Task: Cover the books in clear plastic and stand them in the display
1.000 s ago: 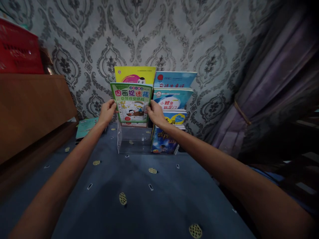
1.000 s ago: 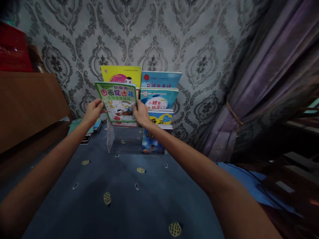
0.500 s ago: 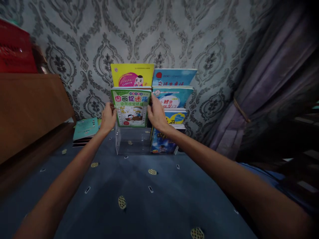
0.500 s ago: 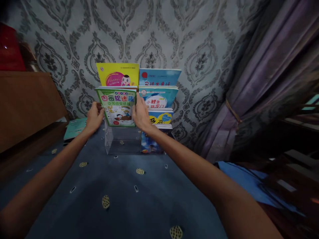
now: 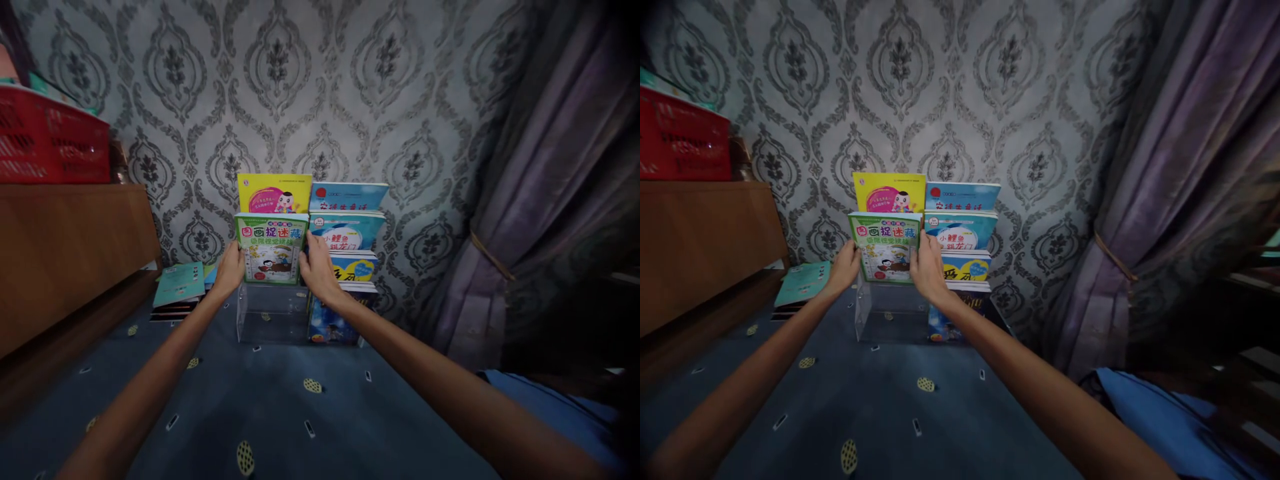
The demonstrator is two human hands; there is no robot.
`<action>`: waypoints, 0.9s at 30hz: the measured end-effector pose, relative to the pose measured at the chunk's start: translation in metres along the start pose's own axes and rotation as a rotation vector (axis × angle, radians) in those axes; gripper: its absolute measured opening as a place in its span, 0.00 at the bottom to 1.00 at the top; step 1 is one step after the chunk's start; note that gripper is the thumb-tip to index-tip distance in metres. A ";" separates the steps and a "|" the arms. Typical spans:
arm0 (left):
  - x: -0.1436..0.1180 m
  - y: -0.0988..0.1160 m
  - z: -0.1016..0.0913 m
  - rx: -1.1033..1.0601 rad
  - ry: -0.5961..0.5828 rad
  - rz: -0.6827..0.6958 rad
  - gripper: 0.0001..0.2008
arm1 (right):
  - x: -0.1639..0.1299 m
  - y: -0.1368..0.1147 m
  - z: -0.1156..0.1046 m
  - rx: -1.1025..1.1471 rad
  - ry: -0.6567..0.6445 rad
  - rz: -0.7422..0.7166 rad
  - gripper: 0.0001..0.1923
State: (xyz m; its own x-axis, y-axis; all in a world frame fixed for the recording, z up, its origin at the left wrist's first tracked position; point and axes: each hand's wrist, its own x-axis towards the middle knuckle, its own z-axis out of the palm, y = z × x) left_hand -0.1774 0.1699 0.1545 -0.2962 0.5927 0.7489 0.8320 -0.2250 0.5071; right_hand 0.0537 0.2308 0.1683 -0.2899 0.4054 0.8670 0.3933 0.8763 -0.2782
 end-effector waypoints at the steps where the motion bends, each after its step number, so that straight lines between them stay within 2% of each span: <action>1: 0.000 0.000 0.001 0.005 0.002 -0.006 0.04 | 0.000 0.000 0.000 0.010 -0.003 0.016 0.31; 9: 0.000 0.002 0.006 0.046 0.015 -0.041 0.05 | 0.007 -0.002 0.001 0.060 -0.018 0.159 0.26; 17: 0.001 0.002 0.008 0.084 0.011 -0.057 0.07 | 0.006 0.001 0.005 0.027 0.033 0.122 0.24; 27: 0.001 0.000 0.008 0.084 -0.005 -0.034 0.06 | 0.008 -0.002 0.001 -0.031 0.022 0.106 0.24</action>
State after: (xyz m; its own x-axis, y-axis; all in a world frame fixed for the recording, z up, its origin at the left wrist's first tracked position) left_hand -0.1740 0.1761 0.1517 -0.3231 0.6028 0.7296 0.8578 -0.1390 0.4947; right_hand 0.0497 0.2328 0.1753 -0.2267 0.4891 0.8423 0.4473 0.8205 -0.3560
